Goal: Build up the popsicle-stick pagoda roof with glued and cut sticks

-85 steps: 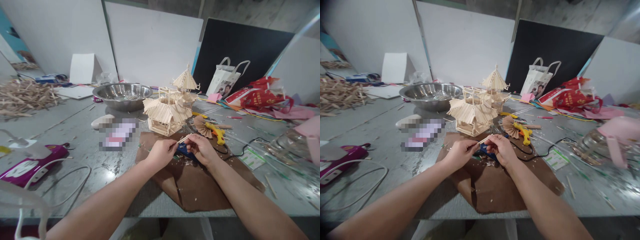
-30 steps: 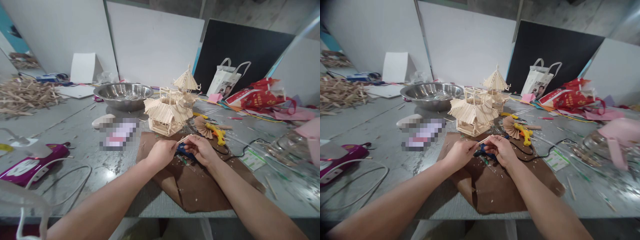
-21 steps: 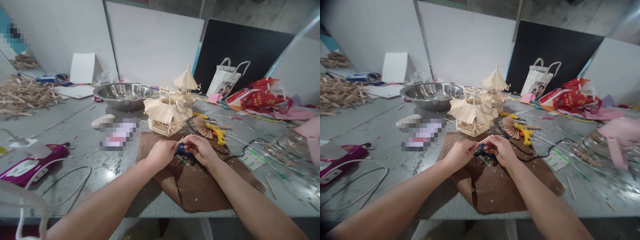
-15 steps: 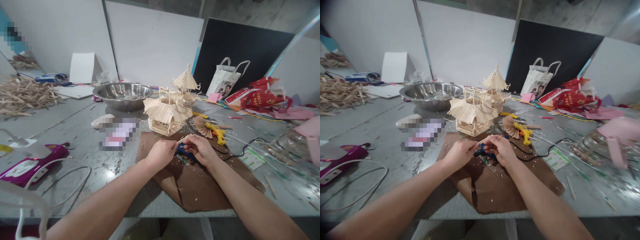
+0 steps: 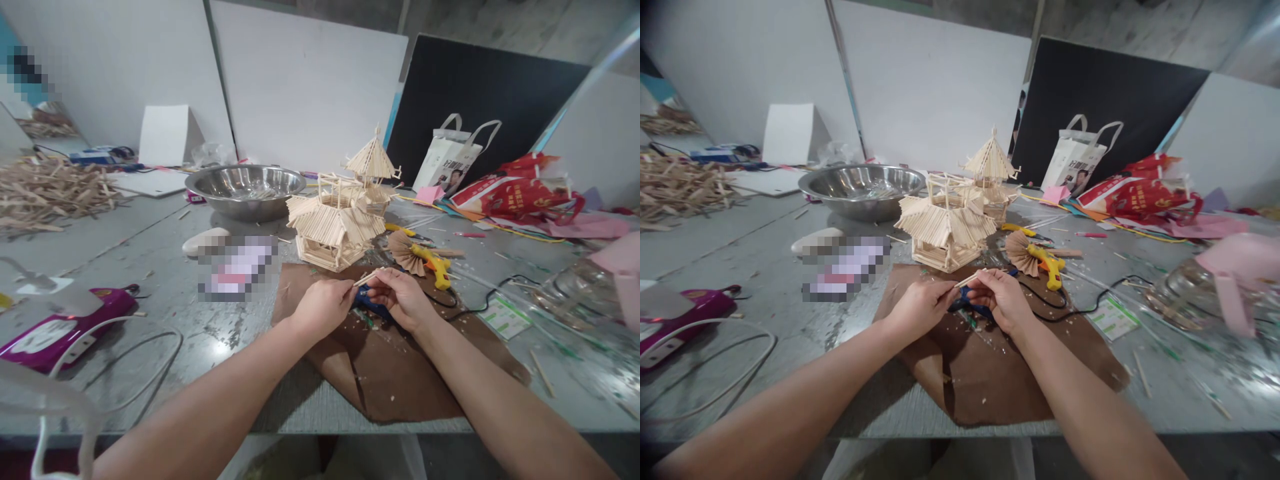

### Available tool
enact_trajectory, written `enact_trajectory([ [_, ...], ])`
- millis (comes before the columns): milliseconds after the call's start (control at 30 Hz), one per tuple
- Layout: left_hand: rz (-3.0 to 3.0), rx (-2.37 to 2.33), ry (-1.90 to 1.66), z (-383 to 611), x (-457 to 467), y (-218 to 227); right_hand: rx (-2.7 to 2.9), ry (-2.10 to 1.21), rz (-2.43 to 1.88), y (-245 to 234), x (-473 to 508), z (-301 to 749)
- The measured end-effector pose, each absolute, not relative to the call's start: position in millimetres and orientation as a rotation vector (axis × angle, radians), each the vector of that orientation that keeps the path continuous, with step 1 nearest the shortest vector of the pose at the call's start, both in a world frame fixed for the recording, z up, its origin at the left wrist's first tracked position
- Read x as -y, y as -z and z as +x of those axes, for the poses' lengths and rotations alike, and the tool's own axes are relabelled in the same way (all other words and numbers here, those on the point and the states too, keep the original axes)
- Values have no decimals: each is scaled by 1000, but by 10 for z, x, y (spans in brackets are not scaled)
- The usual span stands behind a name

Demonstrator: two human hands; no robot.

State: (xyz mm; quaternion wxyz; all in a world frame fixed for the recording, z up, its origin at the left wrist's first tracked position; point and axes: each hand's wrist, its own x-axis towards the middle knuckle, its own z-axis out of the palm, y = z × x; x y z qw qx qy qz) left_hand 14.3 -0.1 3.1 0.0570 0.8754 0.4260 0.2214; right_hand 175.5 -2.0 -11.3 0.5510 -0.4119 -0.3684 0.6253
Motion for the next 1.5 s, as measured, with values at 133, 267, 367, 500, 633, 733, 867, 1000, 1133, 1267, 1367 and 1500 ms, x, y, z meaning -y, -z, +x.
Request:
enact_trajectory([
  [133, 2668, -1303, -670, 148, -1, -19, 882, -1478, -971, 117, 22, 1755],
  [267, 2649, -1302, -706, 138, -13, -25, 887, -1477, -991, 112, 16, 1759],
  [367, 2594, -1350, -723, 111, -30, -65, 893, -1474, -1022, 85, 22, 1770],
  [500, 2513, -1424, -759, 79, -51, -134, 1208, -1509, -1137, 43, 81, 1781],
  [633, 2445, -1418, -783, 77, -56, -152, 1799, -1425, -1382, 59, 169, 1757],
  [733, 2407, -1398, -791, 81, -59, -139, 2051, -1257, -1387, 79, 198, 1729],
  [867, 2368, -1384, -815, 72, -78, -122, 2045, -904, -1405, 19, 169, 1766],
  [1000, 2327, -1370, -844, 56, -97, -121, 2085, -300, -1527, -29, 89, 1943],
  [1133, 2301, -1399, -855, 48, -105, -130, 2399, -184, -1792, 73, 3, 2118],
  [1267, 2294, -1395, -892, 49, -109, -124, 2531, -206, -1890, 137, -43, 2155],
  [1367, 2285, -1372, -914, 53, -109, -116, 2518, -132, -1879, 76, -36, 2116],
  [1500, 2257, -1388, -949, 49, -108, -121, 2506, -92, -1857, -40, -2, 2092],
])
